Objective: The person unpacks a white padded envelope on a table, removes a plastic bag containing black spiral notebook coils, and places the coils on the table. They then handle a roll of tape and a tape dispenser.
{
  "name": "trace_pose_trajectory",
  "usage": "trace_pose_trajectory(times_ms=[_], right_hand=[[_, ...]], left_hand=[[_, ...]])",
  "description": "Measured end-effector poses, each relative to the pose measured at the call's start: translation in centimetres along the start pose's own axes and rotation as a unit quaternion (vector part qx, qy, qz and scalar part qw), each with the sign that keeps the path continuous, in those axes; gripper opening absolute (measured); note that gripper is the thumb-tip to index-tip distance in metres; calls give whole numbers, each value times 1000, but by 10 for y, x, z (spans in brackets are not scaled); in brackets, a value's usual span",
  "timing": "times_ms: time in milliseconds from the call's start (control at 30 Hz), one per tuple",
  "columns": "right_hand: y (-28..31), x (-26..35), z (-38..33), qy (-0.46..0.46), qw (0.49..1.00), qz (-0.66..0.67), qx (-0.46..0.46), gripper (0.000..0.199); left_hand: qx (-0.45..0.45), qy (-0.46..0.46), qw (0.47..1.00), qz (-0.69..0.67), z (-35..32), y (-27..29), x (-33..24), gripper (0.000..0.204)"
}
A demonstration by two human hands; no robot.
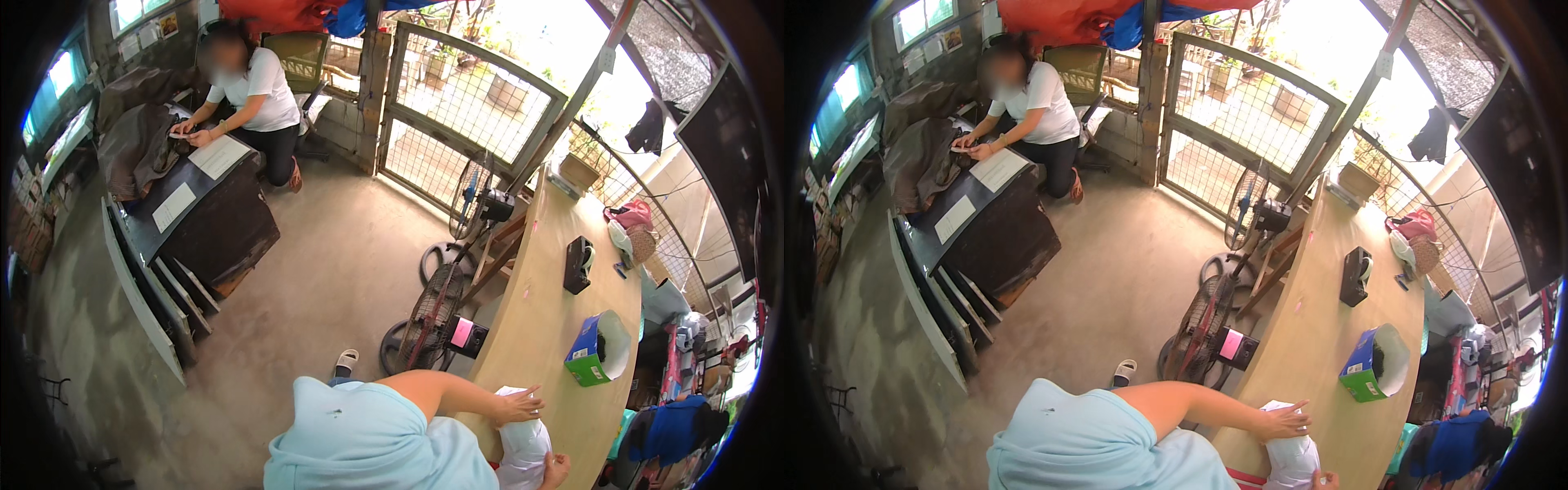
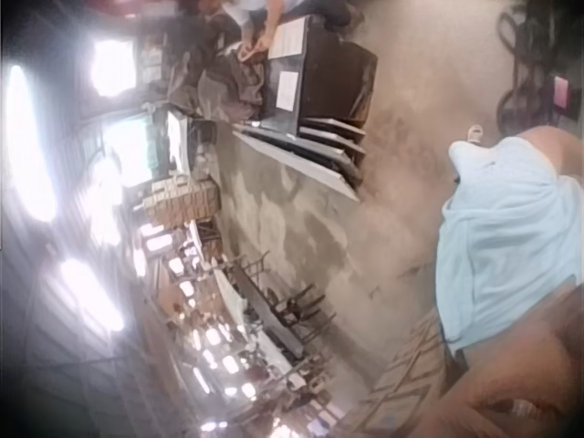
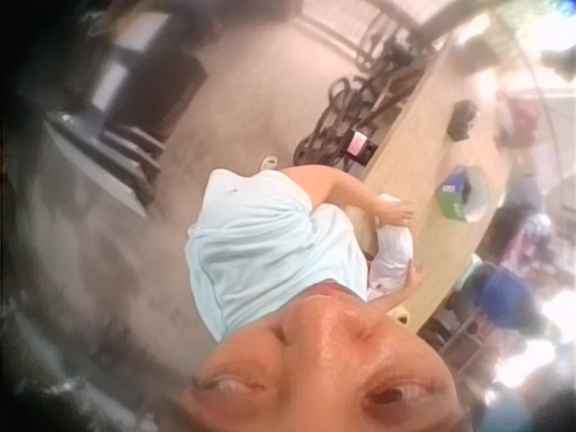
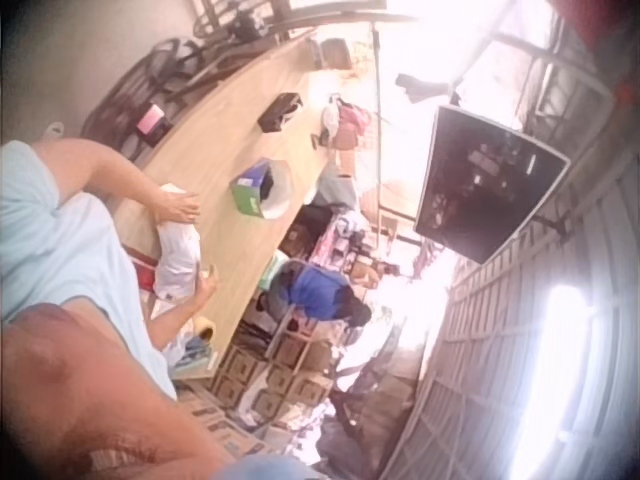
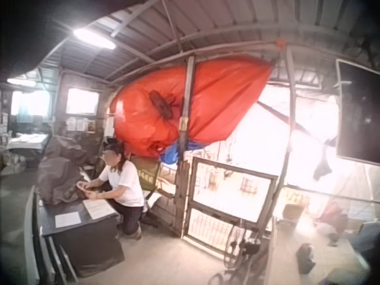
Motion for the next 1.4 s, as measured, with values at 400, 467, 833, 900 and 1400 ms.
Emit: trace_pose_trajectory(times_ms=[400,467,833,900,1400], right_hand=[[-84,71,13,52,988,60,134,45],[-69,81,-6,46,998,38,35,40],[-12,56,-32,-166,930,37,-327,13],[5,2,-46,-233,878,35,-417,13],[-41,4,-11,-195,973,123,29,115]], left_hand=[[69,37,997,-9,-6,-10,5,91],[-5,16,1000,-5,-9,-7,-6,79],[17,143,985,-94,-4,41,6,83],[25,130,989,-69,1,44,2,86],[60,62,996,-10,24,43,13,109]])
Point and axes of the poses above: each hand's wrist, its own z-axis towards the middle knuckle, its own y-axis out of the back of the hand, x = y × z, the point moved 3 cm from there along z, towards the middle knuckle, and after that the axes turned 7 degrees about -x, right-handed, at the moved point
